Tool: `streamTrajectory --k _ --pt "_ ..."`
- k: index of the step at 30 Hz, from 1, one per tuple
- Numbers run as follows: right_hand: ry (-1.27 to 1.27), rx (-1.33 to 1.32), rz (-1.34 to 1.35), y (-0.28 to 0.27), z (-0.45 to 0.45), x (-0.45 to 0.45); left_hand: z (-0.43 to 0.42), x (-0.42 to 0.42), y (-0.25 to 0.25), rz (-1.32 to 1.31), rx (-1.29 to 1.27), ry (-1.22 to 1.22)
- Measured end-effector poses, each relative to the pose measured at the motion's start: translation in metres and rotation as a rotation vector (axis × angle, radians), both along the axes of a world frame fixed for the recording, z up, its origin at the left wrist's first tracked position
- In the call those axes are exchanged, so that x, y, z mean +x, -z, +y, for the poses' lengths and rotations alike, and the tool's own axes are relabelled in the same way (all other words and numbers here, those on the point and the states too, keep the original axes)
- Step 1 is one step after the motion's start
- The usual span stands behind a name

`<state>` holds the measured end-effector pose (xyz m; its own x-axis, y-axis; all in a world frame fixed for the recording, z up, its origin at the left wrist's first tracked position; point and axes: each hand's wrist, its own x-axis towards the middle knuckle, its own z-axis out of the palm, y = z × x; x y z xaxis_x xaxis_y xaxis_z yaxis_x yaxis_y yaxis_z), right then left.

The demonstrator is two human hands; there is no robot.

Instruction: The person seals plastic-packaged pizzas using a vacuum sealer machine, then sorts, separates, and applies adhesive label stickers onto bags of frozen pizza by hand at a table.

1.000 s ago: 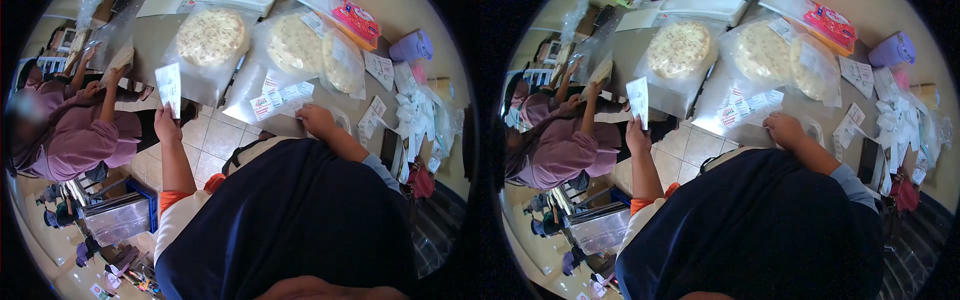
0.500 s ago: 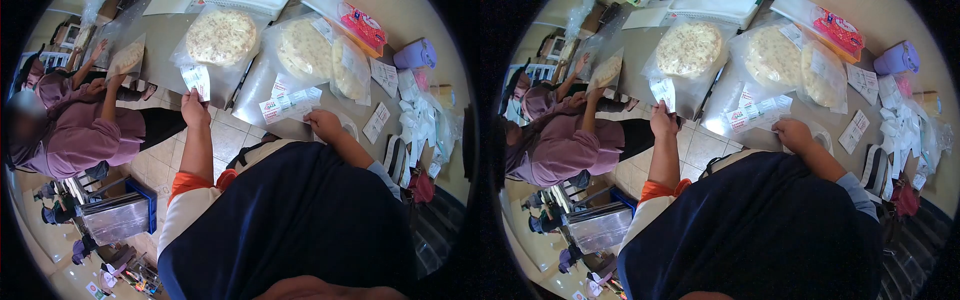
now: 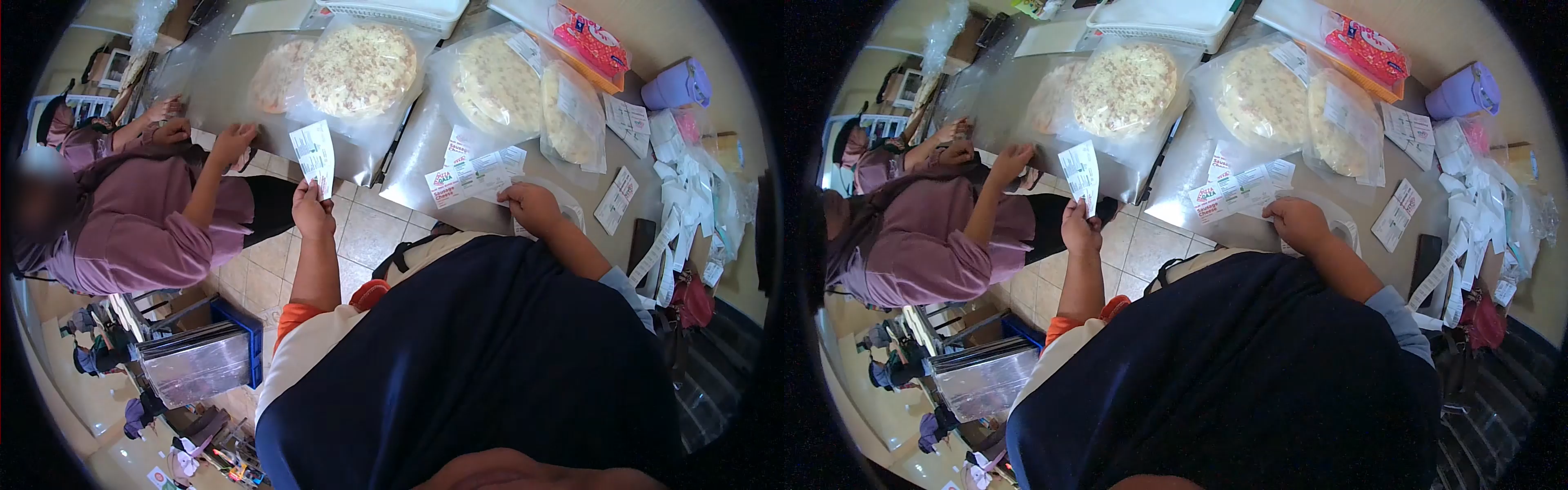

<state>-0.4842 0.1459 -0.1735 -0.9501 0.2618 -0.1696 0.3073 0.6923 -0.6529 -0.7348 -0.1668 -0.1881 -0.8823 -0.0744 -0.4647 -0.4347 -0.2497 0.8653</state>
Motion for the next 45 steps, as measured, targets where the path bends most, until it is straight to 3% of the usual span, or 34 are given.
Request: streamTrajectory --k 8,11,14,29,36,40,43,45 --pt "-0.003 -0.003 -0.014 0.001 0.001 -0.001 0.000 0.000 0.014 0.033 0.058 0.159" --pt "-0.006 0.009 -0.008 0.002 0.001 0.000 0.007 0.001 0.013 0.121 0.097 0.092" --pt "-0.006 -0.003 -0.034 0.003 0.003 0.001 0.010 0.012 0.010 0.106 0.093 -0.049" --pt "0.018 -0.006 -0.059 -0.002 0.001 0.000 0.026 0.012 0.018 -0.054 0.238 0.139" --pt "0.042 0.001 -0.056 0.000 -0.001 -0.001 0.108 -0.034 -0.038 0.100 0.083 0.109" --pt "0.045 -0.012 -0.040 0.001 0.001 0.001 0.130 -0.049 -0.050 -0.179 0.084 0.162" --pt "0.019 -0.015 -0.031 0.003 0.001 0.004 0.128 -0.054 -0.051 -0.178 -0.026 0.328" --pt "0.007 -0.016 -0.027 0.002 0.003 0.004 0.135 -0.050 -0.054 -0.007 0.082 0.284"
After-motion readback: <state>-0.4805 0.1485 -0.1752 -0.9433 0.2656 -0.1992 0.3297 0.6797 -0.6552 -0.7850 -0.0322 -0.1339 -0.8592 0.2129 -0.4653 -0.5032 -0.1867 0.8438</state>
